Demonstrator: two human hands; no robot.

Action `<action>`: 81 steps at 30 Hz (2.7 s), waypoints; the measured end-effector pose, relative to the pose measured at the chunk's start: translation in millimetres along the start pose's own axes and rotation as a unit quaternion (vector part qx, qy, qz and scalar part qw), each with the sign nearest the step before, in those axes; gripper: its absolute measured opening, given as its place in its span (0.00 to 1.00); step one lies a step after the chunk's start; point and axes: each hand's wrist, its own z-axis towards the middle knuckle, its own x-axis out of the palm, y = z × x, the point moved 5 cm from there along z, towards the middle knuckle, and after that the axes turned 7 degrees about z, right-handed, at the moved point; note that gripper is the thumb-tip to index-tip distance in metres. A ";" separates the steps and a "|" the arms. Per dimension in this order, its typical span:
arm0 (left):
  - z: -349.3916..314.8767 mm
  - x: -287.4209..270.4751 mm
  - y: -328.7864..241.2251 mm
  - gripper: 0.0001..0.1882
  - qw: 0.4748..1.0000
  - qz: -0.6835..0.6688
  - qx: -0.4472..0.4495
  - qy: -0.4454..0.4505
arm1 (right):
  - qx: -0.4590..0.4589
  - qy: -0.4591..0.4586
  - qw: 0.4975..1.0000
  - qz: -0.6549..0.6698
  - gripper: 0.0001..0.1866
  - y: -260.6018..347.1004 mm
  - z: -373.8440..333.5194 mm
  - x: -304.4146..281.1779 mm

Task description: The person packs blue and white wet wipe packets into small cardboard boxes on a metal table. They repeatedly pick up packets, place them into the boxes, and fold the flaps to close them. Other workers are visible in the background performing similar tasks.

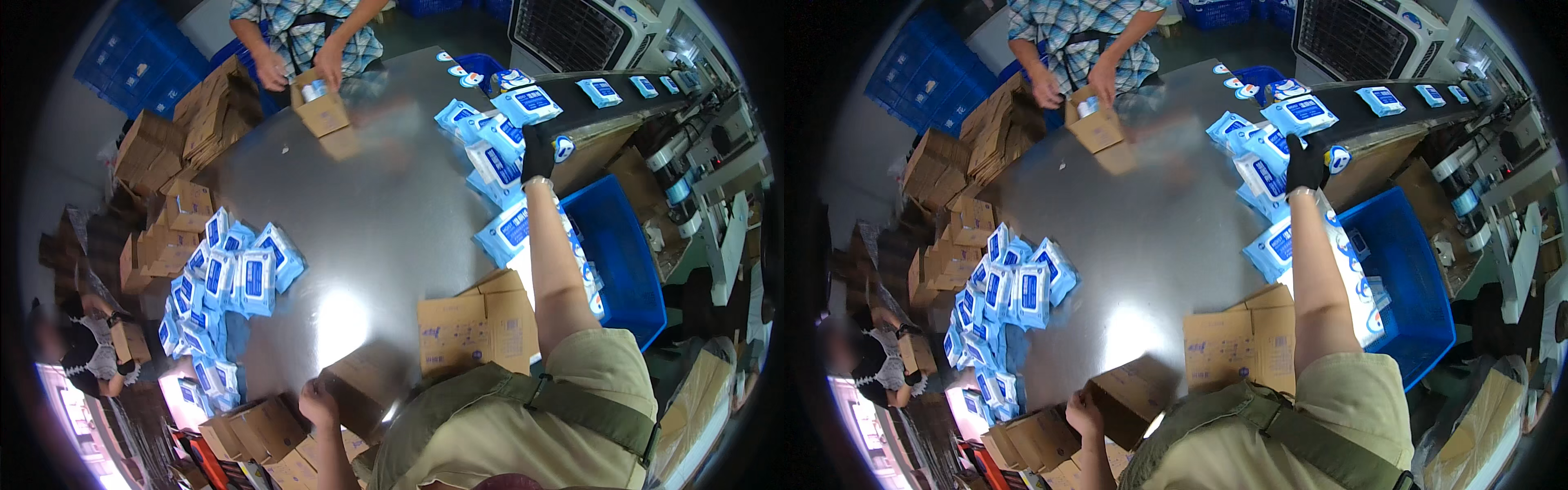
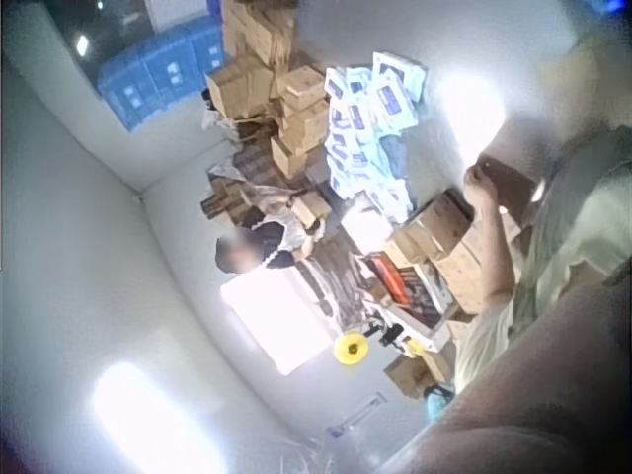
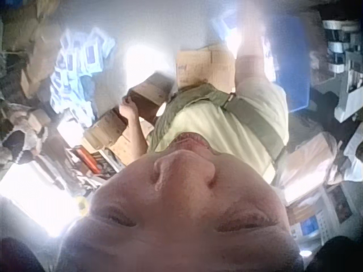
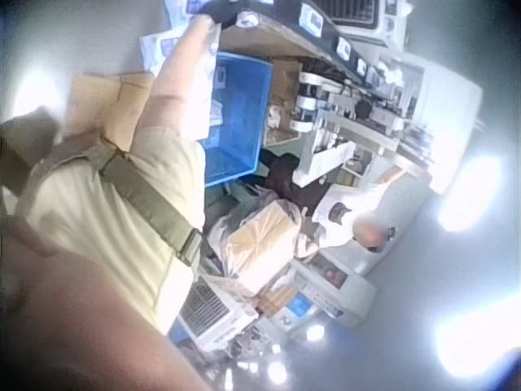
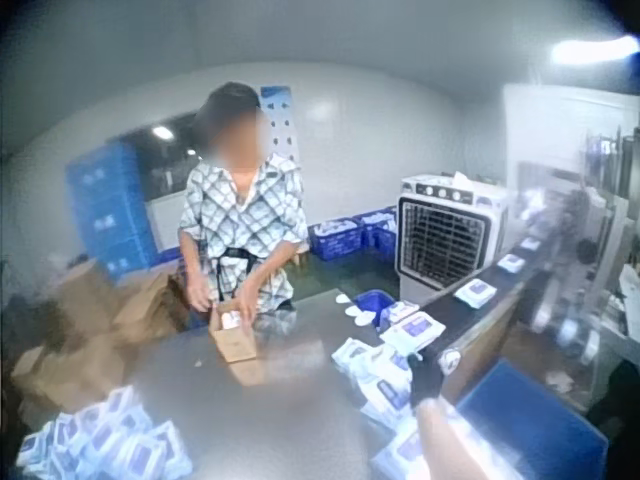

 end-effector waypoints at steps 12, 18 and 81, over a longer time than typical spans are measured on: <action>7.7 2.8 -0.5 0.09 0.997 0.064 -0.039 0.012 | -0.114 0.479 0.520 -0.698 0.50 -17.2 16.3 144.1; 9.3 12.7 9.1 0.10 0.998 0.062 -0.012 0.017 | -0.145 0.541 0.446 -0.698 0.43 -36.0 -56.7 7.9; 5.1 5.6 1.5 0.06 0.997 0.025 -0.068 0.012 | -0.106 0.472 0.742 -0.463 0.43 -24.3 -177.8 105.5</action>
